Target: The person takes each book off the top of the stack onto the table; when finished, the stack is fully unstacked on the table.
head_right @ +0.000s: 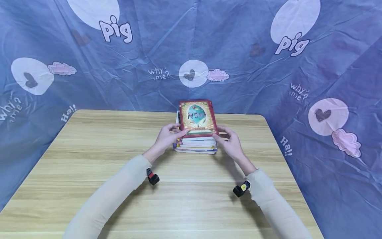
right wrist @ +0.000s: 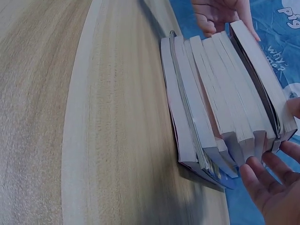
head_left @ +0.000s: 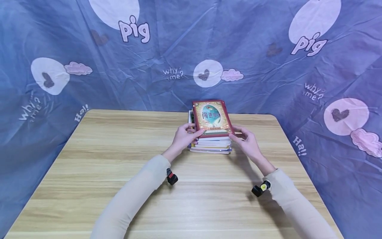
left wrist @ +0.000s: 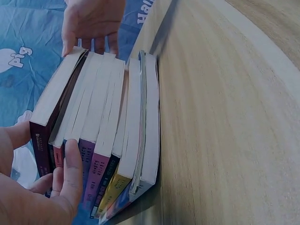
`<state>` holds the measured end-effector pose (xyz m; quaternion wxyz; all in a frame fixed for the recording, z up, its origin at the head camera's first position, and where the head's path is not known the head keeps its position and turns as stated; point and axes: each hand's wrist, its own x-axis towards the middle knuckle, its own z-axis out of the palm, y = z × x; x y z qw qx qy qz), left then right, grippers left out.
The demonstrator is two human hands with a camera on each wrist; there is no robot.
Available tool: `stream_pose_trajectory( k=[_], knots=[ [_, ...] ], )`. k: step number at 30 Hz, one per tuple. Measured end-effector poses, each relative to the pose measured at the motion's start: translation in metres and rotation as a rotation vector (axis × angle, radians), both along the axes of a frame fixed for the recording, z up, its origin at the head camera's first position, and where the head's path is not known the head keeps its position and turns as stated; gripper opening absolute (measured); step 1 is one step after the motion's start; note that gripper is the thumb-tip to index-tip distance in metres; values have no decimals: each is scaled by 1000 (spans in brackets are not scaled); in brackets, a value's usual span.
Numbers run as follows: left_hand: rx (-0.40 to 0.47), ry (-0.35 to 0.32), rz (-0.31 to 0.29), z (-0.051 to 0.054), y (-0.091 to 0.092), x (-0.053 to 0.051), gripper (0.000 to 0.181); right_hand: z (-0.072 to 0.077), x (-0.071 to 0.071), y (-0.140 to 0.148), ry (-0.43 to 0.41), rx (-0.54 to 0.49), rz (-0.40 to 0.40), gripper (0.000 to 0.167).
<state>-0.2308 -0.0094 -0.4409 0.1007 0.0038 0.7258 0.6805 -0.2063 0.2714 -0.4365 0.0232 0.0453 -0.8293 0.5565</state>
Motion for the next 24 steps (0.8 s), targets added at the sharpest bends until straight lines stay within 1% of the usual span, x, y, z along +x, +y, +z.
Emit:
stream_pose_trajectory(
  k=[4, 11, 15, 19, 24],
  knots=[
    [13, -21, -9, 2, 0, -1, 67, -1, 1, 1, 11, 8, 0, 50],
    [53, -65, -12, 5, -2, -2, 61, -4, 0, 2, 37, 45, 32, 55],
    [70, -76, -23, 8, -5, -2, 59, -7, -1, 3, 33, 33, 49, 58],
    [99, -95, -29, 9, -7, -4, 58, -7, -1, 3, 31, 14, 62, 59],
    [106, -124, -35, 9, -9, -5, 58, -7, 0, 2, 42, 21, 57, 59]
  ],
)
